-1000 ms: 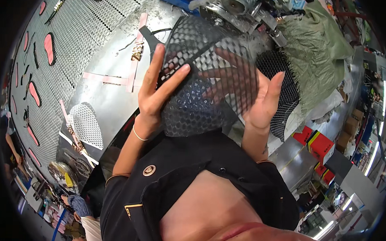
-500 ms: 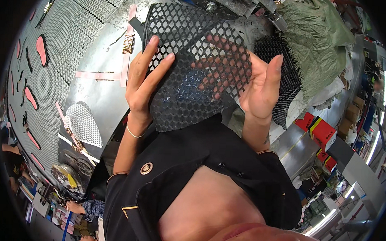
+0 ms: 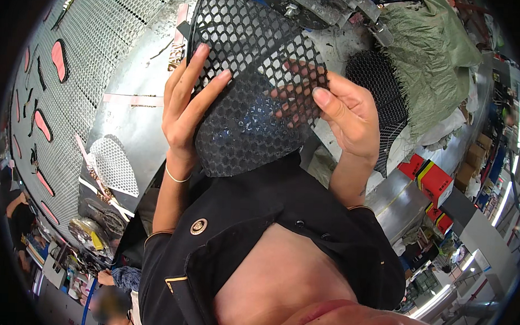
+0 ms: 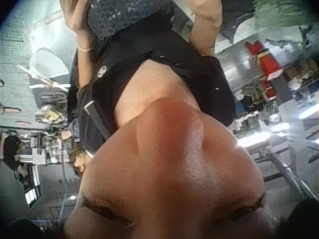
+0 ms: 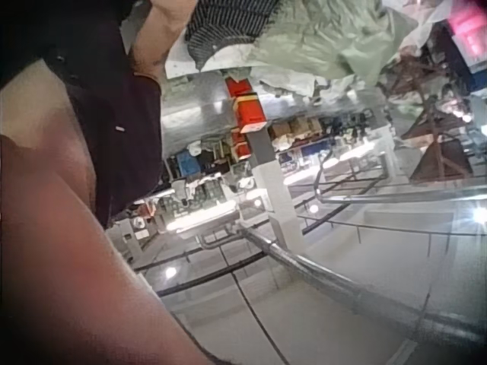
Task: Trim and process shoe mesh components using a mechanical trimming machine in a factory setting.
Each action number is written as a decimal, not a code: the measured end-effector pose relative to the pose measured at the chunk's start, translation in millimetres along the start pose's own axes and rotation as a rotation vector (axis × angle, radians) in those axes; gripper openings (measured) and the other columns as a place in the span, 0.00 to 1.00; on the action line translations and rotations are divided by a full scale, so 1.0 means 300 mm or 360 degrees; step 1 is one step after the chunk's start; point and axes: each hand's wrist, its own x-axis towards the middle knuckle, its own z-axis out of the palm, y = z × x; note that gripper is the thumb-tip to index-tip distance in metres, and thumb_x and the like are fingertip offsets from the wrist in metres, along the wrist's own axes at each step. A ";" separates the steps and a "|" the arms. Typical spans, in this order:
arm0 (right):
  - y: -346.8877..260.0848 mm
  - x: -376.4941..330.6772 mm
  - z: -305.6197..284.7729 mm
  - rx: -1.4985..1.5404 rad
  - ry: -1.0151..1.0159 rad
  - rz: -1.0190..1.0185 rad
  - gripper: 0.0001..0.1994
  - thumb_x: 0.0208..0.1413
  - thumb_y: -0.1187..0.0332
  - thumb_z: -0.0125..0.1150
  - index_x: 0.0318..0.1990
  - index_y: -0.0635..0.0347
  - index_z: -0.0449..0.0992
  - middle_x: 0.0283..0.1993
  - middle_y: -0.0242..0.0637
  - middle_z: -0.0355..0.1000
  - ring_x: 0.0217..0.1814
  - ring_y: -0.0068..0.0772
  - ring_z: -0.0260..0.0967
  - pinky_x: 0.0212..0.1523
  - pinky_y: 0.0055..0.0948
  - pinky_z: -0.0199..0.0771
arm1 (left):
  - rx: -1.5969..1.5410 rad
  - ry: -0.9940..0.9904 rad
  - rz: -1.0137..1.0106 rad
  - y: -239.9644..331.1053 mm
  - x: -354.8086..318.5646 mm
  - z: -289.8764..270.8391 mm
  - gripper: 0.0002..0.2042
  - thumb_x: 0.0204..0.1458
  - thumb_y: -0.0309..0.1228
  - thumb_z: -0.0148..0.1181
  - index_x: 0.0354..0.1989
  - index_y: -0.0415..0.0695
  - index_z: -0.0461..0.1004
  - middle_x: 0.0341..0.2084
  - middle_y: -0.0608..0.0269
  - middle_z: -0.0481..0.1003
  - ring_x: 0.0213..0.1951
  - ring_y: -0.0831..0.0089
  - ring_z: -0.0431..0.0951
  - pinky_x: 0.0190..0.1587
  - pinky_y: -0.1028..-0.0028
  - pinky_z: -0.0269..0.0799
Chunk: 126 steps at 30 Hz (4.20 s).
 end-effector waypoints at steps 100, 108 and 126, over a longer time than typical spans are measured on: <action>-0.141 0.006 0.071 -0.0964 0.0846 -0.0558 0.09 0.60 0.75 0.54 0.42 0.73 0.75 0.31 0.45 0.77 0.31 0.27 0.75 0.36 0.22 0.73 | -0.2332 -0.0482 -0.1733 0.121 -0.058 0.098 0.31 0.65 0.53 0.28 0.24 0.42 0.70 0.16 0.56 0.73 0.14 0.76 0.67 0.21 0.79 0.61; -0.023 0.046 0.183 -0.0918 0.0142 -0.0604 0.30 0.64 0.49 0.47 0.49 0.79 0.70 0.37 0.53 0.76 0.34 0.36 0.76 0.40 0.30 0.75 | -0.1791 0.0085 -0.1369 0.041 -0.091 0.026 0.26 0.67 0.46 0.33 0.61 0.36 0.61 0.50 0.50 0.72 0.33 0.72 0.78 0.24 0.80 0.70; 0.052 0.036 0.113 -0.0109 0.0037 -0.0074 0.51 0.58 0.30 0.21 0.62 0.81 0.54 0.59 0.57 0.66 0.51 0.50 0.73 0.44 0.42 0.78 | -0.0009 0.0023 -0.0045 0.005 -0.052 -0.074 0.19 0.38 0.26 0.68 0.44 0.46 0.81 0.55 0.48 0.71 0.53 0.57 0.73 0.56 0.65 0.67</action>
